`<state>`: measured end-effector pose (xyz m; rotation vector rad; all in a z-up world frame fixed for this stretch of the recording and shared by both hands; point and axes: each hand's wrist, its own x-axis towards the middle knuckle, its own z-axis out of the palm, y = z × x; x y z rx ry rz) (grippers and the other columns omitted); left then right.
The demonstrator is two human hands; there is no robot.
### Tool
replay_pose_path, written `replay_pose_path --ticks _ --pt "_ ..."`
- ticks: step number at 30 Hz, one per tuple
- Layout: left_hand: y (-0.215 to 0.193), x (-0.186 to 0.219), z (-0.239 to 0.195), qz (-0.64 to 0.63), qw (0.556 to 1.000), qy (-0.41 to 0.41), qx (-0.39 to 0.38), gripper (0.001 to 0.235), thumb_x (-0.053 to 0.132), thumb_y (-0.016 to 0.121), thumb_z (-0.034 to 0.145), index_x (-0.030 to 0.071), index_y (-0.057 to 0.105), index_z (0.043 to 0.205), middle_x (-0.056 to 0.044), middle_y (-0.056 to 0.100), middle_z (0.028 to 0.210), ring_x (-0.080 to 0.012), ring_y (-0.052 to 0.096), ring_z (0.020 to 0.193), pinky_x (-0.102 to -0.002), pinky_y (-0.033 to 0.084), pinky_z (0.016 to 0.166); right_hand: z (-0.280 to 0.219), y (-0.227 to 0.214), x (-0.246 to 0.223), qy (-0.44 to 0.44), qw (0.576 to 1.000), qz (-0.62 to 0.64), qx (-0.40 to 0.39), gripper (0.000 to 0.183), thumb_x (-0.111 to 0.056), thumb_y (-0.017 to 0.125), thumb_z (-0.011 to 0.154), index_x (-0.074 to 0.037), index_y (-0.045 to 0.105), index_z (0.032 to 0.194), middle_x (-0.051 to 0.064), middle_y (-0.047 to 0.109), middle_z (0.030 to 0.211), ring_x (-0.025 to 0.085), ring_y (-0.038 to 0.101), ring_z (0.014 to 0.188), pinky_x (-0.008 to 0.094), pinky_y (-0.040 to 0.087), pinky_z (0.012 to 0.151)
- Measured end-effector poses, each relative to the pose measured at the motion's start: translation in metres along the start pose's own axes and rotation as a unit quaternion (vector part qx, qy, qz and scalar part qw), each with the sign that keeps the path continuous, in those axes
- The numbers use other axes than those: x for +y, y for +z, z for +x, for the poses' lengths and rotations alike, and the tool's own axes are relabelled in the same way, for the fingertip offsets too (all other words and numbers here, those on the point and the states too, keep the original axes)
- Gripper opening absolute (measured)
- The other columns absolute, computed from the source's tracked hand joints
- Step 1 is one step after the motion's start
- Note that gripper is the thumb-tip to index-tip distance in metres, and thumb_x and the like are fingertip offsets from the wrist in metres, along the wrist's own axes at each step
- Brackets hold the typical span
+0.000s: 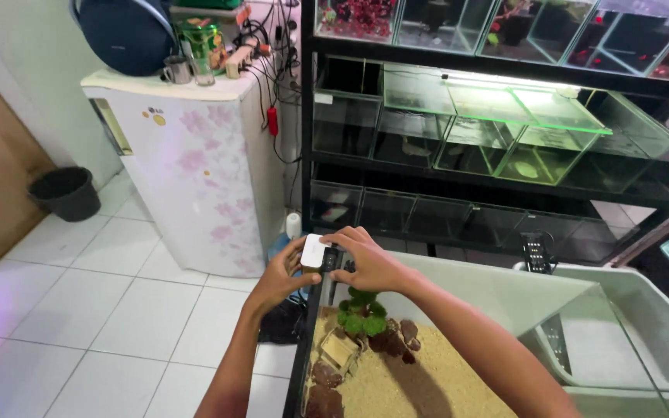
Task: The person assembles aquarium equipment by connecting a power adapter to a light fixture and attaching a mounting bracket. They then rinse the light fixture in a water tub and place it into the aquarium.
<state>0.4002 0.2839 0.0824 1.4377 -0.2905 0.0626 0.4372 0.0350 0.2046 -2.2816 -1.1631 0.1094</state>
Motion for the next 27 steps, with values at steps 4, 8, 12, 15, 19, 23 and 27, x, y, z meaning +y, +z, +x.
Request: replay_pose_path --ticks 4,8,12,15,19,23,27 --pt "-0.001 0.0 0.006 -0.004 1.0 -0.002 0.0 0.113 0.013 0.109 0.069 0.013 0.051 0.166 -0.012 0.062 0.154 -0.0293 0.059 0.144 -0.052 0.045 0.121 0.001 -0.002 0.001 0.019 1.0 0.012 -0.002 0.073 -0.031 0.088 0.09 -0.015 0.059 0.155 0.012 0.059 0.142 0.037 0.056 0.133 0.05 0.052 0.114" --pt "0.001 0.003 0.011 -0.026 0.999 0.02 0.011 0.11 0.011 0.108 0.068 0.012 0.053 0.164 -0.01 0.062 0.152 -0.0265 0.062 0.135 -0.048 0.052 0.115 0.003 -0.003 -0.004 0.028 0.999 0.039 0.015 0.07 -0.031 0.085 0.092 -0.018 0.059 0.156 0.009 0.058 0.144 0.034 0.06 0.132 0.047 0.055 0.112" --pt "0.004 0.032 0.013 -0.045 0.998 0.04 0.022 0.102 0.019 0.103 0.075 0.01 0.053 0.163 -0.008 0.062 0.151 -0.026 0.062 0.134 -0.045 0.055 0.109 0.01 -0.013 -0.017 0.011 0.993 0.113 0.043 0.063 -0.025 0.082 0.098 -0.01 0.06 0.155 0.018 0.055 0.144 0.044 0.066 0.126 0.048 0.063 0.107" --pt "0.006 0.056 0.012 -0.03 0.996 0.072 0.031 0.098 0.018 0.103 0.076 0.009 0.055 0.161 -0.009 0.063 0.15 -0.0243 0.06 0.134 -0.046 0.052 0.114 0.013 -0.023 -0.03 0.007 0.985 0.163 0.059 0.061 -0.02 0.08 0.101 -0.011 0.06 0.158 0.017 0.052 0.146 0.04 0.068 0.121 0.049 0.062 0.107" --pt "0.015 0.088 0.004 -0.008 0.995 0.1 0.024 0.095 0.022 0.103 0.077 0.012 0.059 0.16 -0.006 0.067 0.147 -0.0212 0.058 0.136 -0.044 0.047 0.117 0.004 -0.031 -0.049 0.008 0.983 0.168 0.078 0.061 -0.018 0.081 0.101 -0.01 0.06 0.157 0.015 0.051 0.147 0.038 0.072 0.117 0.049 0.063 0.106" --pt "0.018 0.097 0.001 -0.015 0.994 0.112 0.007 0.095 0.023 0.103 0.078 0.01 0.058 0.161 -0.009 0.067 0.146 -0.0237 0.058 0.137 -0.046 0.046 0.117 -0.009 -0.037 -0.071 0.008 0.981 0.165 0.1 0.059 -0.014 0.079 0.101 -0.008 0.06 0.157 0.016 0.051 0.146 0.038 0.071 0.114 0.051 0.063 0.106" --pt "0.025 0.105 -0.009 -0.038 0.995 0.096 -0.009 0.093 0.023 0.102 0.079 0.014 0.058 0.16 -0.01 0.066 0.145 -0.0249 0.061 0.131 -0.046 0.056 0.107 -0.025 -0.035 -0.08 0.01 0.98 0.159 0.119 0.059 -0.017 0.08 0.101 -0.012 0.063 0.157 0.012 0.052 0.147 0.03 0.068 0.114 0.046 0.062 0.106"
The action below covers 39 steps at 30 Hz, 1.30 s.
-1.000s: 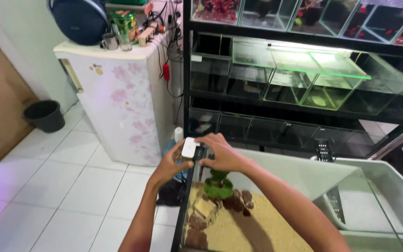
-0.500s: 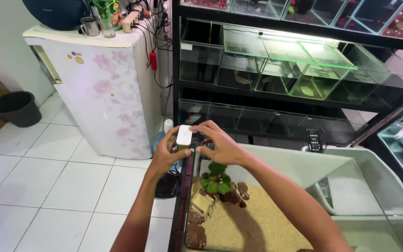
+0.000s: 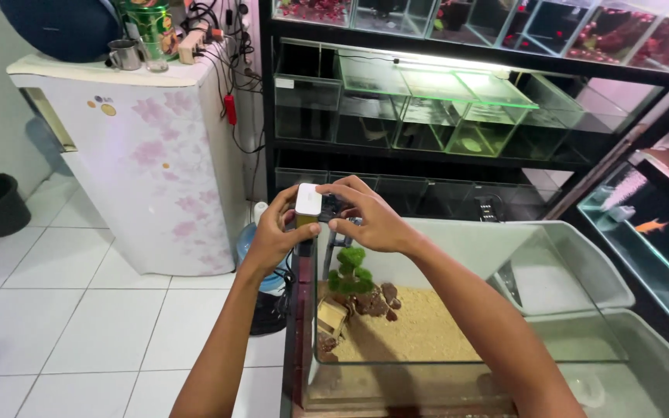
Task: The person assembles aquarium equipment by connecting a power adapter to a light fixture and attaching a mounting bracket. They then rinse the light fixture in a water tub and place it into the aquarium.
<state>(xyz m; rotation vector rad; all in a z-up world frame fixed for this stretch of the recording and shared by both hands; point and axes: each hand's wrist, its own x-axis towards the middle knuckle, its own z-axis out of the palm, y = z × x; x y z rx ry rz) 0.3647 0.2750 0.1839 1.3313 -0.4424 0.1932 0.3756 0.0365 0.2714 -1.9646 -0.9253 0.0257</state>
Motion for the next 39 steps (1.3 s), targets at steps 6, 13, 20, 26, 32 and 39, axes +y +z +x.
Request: replay_pose_path --ticks 6,13,20,26,32,39 --pt "0.018 0.025 -0.014 0.002 1.0 -0.002 -0.012 0.096 0.026 0.103 0.079 0.013 0.056 0.161 -0.013 0.064 0.145 -0.0261 0.062 0.129 -0.046 0.06 0.103 -0.025 -0.002 -0.029 -0.009 1.0 -0.016 0.018 0.058 -0.016 0.08 0.101 -0.011 0.063 0.157 0.018 0.052 0.146 0.04 0.068 0.116 0.052 0.061 0.106" --pt "0.049 0.059 -0.039 0.012 0.999 0.043 -0.01 0.094 0.027 0.104 0.078 0.013 0.06 0.159 -0.01 0.069 0.14 -0.0218 0.064 0.128 -0.042 0.056 0.11 -0.059 -0.007 -0.058 -0.024 0.999 -0.018 0.035 0.058 -0.018 0.078 0.102 -0.013 0.062 0.158 0.014 0.052 0.149 0.032 0.065 0.122 0.047 0.06 0.109" --pt "0.093 0.122 -0.083 0.058 0.992 0.111 0.021 0.089 0.032 0.103 0.083 0.009 0.06 0.157 -0.015 0.068 0.137 -0.0253 0.064 0.127 -0.046 0.052 0.114 -0.104 -0.012 -0.099 -0.092 0.993 -0.02 0.065 0.058 -0.03 0.075 0.108 -0.015 0.059 0.161 0.013 0.053 0.153 0.035 0.066 0.13 0.052 0.057 0.114" --pt "0.143 0.175 -0.147 0.054 0.988 0.136 0.058 0.087 0.039 0.101 0.085 0.011 0.06 0.156 -0.016 0.069 0.134 -0.0252 0.066 0.124 -0.048 0.052 0.114 -0.162 -0.011 -0.135 -0.159 0.983 -0.015 0.094 0.065 -0.033 0.073 0.11 -0.015 0.051 0.168 0.012 0.051 0.163 0.032 0.061 0.141 0.053 0.05 0.122" --pt "0.189 0.176 -0.221 0.023 0.992 0.084 0.094 0.086 0.043 0.097 0.084 0.01 0.06 0.155 -0.014 0.068 0.133 -0.0253 0.063 0.124 -0.051 0.048 0.116 -0.243 0.021 -0.139 -0.132 0.979 0.115 0.101 0.084 -0.027 0.079 0.105 -0.022 0.035 0.177 0.019 0.048 0.162 0.036 0.06 0.134 0.06 0.055 0.115" --pt "0.204 0.108 -0.265 -0.049 0.992 -0.051 0.106 0.08 0.037 0.095 0.086 0.008 0.061 0.153 -0.013 0.066 0.135 -0.0268 0.068 0.118 -0.047 0.054 0.107 -0.312 0.065 -0.078 -0.007 0.962 0.214 0.169 0.088 -0.007 0.085 0.096 -0.017 0.043 0.172 0.014 0.062 0.148 0.023 0.07 0.114 0.042 0.069 0.097"
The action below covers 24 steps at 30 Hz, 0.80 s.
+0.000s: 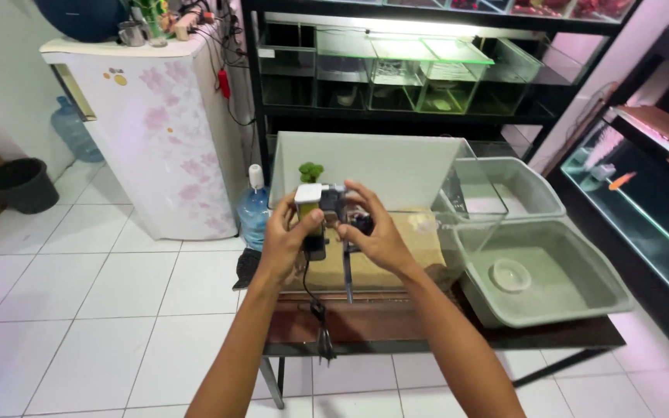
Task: The person assembles aquarium equipment by connecting a power adapter to a light fixture and attaching a mounting bracket. They then rinse the light fixture in a water tub and place it into the aquarium.
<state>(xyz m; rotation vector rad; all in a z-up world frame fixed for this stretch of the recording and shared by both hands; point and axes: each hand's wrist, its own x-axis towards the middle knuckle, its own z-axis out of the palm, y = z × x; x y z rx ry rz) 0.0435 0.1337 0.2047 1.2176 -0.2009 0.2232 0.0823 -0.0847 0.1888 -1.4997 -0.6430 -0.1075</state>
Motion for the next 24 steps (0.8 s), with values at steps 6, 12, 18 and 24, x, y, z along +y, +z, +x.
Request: replay_pose_path --ticks 6,12,18,24 --pt "-0.012 -0.047 -0.032 -0.004 0.995 -0.094 -0.041 0.099 0.036 0.096 0.083 0.001 0.051 0.163 -0.026 0.06 0.148 -0.0438 0.068 0.127 -0.06 0.057 0.106 -0.052 -0.003 0.031 0.016 0.999 -0.03 0.033 0.099 -0.001 0.088 0.086 -0.018 0.043 0.172 0.016 0.063 0.15 0.022 0.071 0.115 0.042 0.069 0.098" --pt "-0.015 -0.055 -0.057 -0.018 0.99 -0.125 -0.066 0.094 0.033 0.095 0.085 0.004 0.05 0.163 -0.023 0.058 0.151 -0.0378 0.062 0.129 -0.057 0.056 0.106 -0.094 0.005 0.05 0.023 0.995 -0.079 0.06 0.098 -0.004 0.088 0.088 -0.017 0.042 0.173 0.014 0.063 0.153 0.026 0.059 0.143 0.049 0.048 0.119" --pt "-0.015 -0.06 -0.068 -0.037 0.987 -0.142 -0.063 0.089 0.031 0.095 0.084 0.007 0.055 0.159 -0.019 0.058 0.148 -0.0335 0.058 0.128 -0.055 0.056 0.104 -0.119 0.031 0.026 0.083 0.984 0.01 0.16 0.084 0.002 0.084 0.088 -0.013 0.053 0.165 0.006 0.07 0.122 0.01 0.066 0.1 0.026 0.06 0.09" --pt "-0.009 -0.088 -0.065 -0.039 0.987 -0.144 -0.063 0.095 0.031 0.097 0.083 0.005 0.051 0.162 -0.018 0.057 0.15 -0.0345 0.056 0.129 -0.054 0.056 0.106 -0.133 0.051 0.017 0.126 0.975 0.041 0.18 0.063 -0.005 0.075 0.1 -0.008 0.06 0.161 0.005 0.068 0.106 0.012 0.064 0.093 0.028 0.06 0.083"
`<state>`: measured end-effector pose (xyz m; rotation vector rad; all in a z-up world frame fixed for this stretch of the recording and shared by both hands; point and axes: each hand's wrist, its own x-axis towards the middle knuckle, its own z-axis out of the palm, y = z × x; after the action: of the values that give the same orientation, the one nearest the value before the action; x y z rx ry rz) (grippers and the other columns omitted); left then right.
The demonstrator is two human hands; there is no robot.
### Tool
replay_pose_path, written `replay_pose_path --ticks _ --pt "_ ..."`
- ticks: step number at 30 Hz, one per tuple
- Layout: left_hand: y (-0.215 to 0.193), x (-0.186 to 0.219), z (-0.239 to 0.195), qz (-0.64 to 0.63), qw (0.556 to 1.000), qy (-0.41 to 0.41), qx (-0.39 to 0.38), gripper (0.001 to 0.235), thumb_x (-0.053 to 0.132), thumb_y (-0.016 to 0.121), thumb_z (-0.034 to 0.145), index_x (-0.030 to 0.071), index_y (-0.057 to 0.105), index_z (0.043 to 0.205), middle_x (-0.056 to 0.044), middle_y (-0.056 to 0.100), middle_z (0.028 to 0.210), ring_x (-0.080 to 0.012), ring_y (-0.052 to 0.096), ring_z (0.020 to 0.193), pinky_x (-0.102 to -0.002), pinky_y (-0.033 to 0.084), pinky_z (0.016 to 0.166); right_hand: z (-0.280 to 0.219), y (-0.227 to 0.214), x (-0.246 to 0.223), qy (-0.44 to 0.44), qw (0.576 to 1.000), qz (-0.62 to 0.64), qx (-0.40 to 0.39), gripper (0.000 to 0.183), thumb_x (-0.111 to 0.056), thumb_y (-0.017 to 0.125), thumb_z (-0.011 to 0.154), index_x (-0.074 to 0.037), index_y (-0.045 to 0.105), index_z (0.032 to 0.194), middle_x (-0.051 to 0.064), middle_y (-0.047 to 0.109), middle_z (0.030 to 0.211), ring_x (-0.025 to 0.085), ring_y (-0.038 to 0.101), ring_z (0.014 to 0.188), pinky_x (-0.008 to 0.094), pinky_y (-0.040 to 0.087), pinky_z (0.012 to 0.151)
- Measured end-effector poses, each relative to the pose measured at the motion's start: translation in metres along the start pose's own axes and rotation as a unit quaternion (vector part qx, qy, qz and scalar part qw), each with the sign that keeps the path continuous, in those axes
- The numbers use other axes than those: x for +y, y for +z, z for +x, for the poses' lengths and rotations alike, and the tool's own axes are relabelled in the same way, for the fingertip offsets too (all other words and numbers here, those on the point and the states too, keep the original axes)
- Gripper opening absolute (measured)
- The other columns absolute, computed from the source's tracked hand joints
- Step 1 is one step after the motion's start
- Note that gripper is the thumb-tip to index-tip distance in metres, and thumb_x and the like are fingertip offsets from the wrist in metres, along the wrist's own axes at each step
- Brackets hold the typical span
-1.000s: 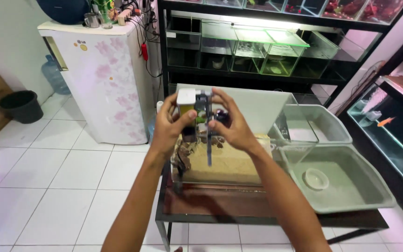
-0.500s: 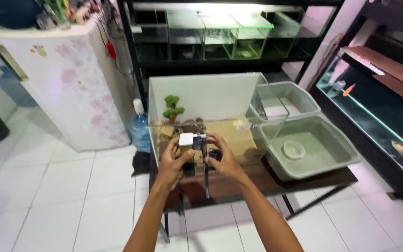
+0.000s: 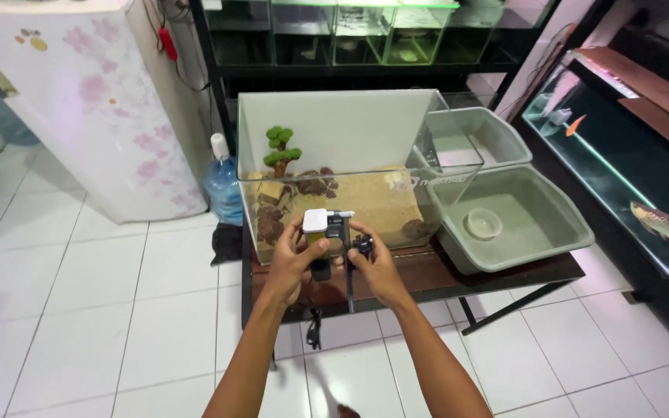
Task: The person assembles aquarium equipment by connecting a power adapter to a light fixture and attaching a mounting bracket. They then rinse the light fixture in a water tub and place it into the aquarium.
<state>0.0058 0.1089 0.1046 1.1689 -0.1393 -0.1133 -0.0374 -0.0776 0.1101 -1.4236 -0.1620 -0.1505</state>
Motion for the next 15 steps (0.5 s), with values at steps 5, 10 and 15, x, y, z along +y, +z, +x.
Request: replay_pose_path --ticks 5,10,15 --pt "0.005 -0.009 0.006 -0.002 1.0 -0.007 0.005 0.097 0.032 0.097 0.084 0.005 0.05 0.163 -0.021 0.056 0.152 -0.0371 0.055 0.133 -0.058 0.054 0.109 0.01 -0.034 0.022 0.032 0.999 -0.012 -0.037 0.061 -0.023 0.071 0.104 -0.017 0.059 0.163 0.004 0.071 0.119 0.008 0.065 0.097 0.023 0.057 0.079" --pt "0.009 -0.044 0.017 0.002 0.999 -0.018 0.027 0.094 0.029 0.101 0.078 0.005 0.057 0.158 -0.016 0.062 0.147 -0.0321 0.059 0.135 -0.052 0.055 0.112 0.024 -0.076 0.055 0.062 0.996 -0.014 -0.058 0.049 -0.03 0.064 0.111 -0.015 0.067 0.157 0.004 0.068 0.143 0.014 0.067 0.117 0.03 0.061 0.096" --pt "0.014 -0.062 0.01 0.019 0.998 -0.03 0.055 0.098 0.027 0.099 0.082 0.003 0.051 0.163 -0.021 0.06 0.15 -0.0346 0.058 0.135 -0.058 0.054 0.113 0.037 -0.102 0.072 0.094 0.987 -0.118 -0.058 0.048 -0.015 0.083 0.098 -0.015 0.078 0.146 0.01 0.081 0.128 0.017 0.073 0.112 0.035 0.062 0.1"
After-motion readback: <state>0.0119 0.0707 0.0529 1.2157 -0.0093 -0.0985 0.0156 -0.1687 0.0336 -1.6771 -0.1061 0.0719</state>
